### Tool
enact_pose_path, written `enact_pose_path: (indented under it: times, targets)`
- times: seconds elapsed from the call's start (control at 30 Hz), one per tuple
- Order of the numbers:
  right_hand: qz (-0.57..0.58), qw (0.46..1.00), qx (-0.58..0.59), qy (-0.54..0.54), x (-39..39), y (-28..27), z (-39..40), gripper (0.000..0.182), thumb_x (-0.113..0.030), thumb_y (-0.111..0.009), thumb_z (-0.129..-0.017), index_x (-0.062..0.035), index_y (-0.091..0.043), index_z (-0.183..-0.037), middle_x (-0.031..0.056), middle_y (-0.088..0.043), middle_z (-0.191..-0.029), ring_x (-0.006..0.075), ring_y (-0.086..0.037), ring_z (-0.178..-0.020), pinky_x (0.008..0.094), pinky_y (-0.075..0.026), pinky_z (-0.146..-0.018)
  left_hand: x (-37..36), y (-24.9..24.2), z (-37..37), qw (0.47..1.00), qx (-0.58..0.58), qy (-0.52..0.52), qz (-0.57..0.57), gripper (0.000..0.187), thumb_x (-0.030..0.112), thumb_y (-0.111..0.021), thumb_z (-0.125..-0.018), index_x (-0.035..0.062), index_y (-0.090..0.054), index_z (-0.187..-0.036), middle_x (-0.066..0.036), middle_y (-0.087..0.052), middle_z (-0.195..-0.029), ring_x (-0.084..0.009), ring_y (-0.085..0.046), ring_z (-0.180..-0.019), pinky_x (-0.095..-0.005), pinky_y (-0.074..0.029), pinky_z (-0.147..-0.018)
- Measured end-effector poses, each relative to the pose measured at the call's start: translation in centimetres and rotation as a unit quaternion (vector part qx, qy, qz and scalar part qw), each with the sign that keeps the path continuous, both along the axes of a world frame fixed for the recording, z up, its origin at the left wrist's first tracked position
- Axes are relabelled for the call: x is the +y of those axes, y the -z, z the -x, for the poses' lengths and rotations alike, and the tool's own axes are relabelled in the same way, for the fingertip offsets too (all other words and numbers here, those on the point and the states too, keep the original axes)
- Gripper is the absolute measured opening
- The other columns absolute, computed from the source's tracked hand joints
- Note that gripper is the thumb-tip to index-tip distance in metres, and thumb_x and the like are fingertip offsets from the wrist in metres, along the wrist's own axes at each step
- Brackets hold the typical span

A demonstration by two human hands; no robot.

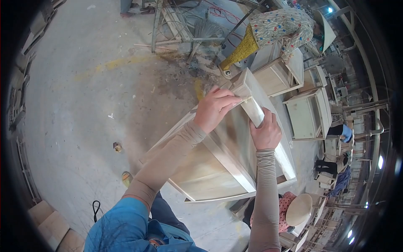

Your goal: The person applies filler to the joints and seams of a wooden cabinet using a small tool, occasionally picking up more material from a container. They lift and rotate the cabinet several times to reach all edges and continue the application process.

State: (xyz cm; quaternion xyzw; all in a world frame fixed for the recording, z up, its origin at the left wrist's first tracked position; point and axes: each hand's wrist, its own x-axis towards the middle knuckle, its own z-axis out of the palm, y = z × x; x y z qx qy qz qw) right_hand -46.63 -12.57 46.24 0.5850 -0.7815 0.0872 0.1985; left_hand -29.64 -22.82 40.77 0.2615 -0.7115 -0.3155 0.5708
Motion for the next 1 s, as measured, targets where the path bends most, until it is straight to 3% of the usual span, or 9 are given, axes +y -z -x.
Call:
enact_pose_path:
  times: [0.2,0.3,0.4,0.6,0.8,1.0]
  targets:
    - [0.0,1.0,0.001,0.005,-0.1,-0.1,0.1,0.058,-0.021,-0.083,-0.063,-0.0146,-0.059,-0.116,0.0078,-0.064,-0.099,0.0306,-0.067,-0.082,0.0417,-0.053,-0.07,0.2,1.0,-1.0,0.998,0.009,0.054,-0.028,0.017,0.01,-0.07,-0.082,0.0135,-0.075,-0.098,0.0,-0.064,-0.089,-0.0233,-0.054,-0.083,-0.0326,-0.049,-0.075]
    - [-0.008,1.0,0.002,0.011,-0.1,0.0,0.0,0.058,-0.022,-0.083,-0.063,-0.0147,-0.059,-0.116,0.0079,-0.064,-0.099,0.0306,-0.067,-0.082,0.0417,-0.053,-0.07,0.1,0.9,-0.8,1.0,-0.005,-0.007,-0.009,0.017,0.009,-0.07,-0.083,0.013,-0.075,-0.098,0.0,-0.065,-0.088,-0.0236,-0.055,-0.084,-0.0332,-0.049,-0.076]
    - [-0.006,1.0,0.006,0.008,-0.1,0.0,0.2,0.058,-0.022,-0.082,-0.063,-0.0148,-0.059,-0.116,0.0079,-0.064,-0.099,0.0306,-0.067,-0.081,0.0417,-0.053,-0.069,0.6,1.3,-1.0,0.998,-0.007,0.054,-0.037,0.017,0.008,-0.07,-0.082,0.0126,-0.075,-0.098,-0.001,-0.065,-0.089,-0.0238,-0.055,-0.084,-0.0334,-0.049,-0.077]
    - [0.002,1.0,0.009,0.003,-0.1,0.1,0.3,0.058,-0.022,-0.082,-0.063,-0.0149,-0.059,-0.116,0.0077,-0.064,-0.099,0.0304,-0.067,-0.081,0.0413,-0.054,-0.069,-0.8,0.5,-0.3,1.0,0.006,-0.001,0.0,0.017,0.009,-0.069,-0.082,0.0128,-0.075,-0.096,-0.001,-0.065,-0.089,-0.0247,-0.054,-0.083,-0.0336,-0.048,-0.078]
    - [0.001,1.0,0.005,0.002,-0.2,0.0,0.2,0.057,-0.022,-0.082,-0.064,-0.015,-0.06,-0.116,0.0075,-0.065,-0.099,0.0301,-0.067,-0.081,0.0411,-0.054,-0.069,-1.1,1.0,-1.4,0.996,-0.024,0.089,-0.005,0.023,0.002,-0.07,-0.078,0.0088,-0.075,-0.099,-0.005,-0.066,-0.089,-0.0241,-0.056,-0.083,-0.0333,-0.046,-0.078]
    - [0.009,1.0,0.016,-0.001,-0.2,0.1,0.2,0.056,-0.023,-0.082,-0.064,-0.0154,-0.059,-0.115,0.0076,-0.064,-0.098,0.0304,-0.067,-0.079,0.0418,-0.053,-0.067,-2.1,0.9,-1.3,0.997,-0.005,0.083,0.008,0.02,0.004,-0.07,-0.079,0.0082,-0.075,-0.098,-0.006,-0.066,-0.089,-0.0235,-0.057,-0.082,-0.0342,-0.045,-0.081]
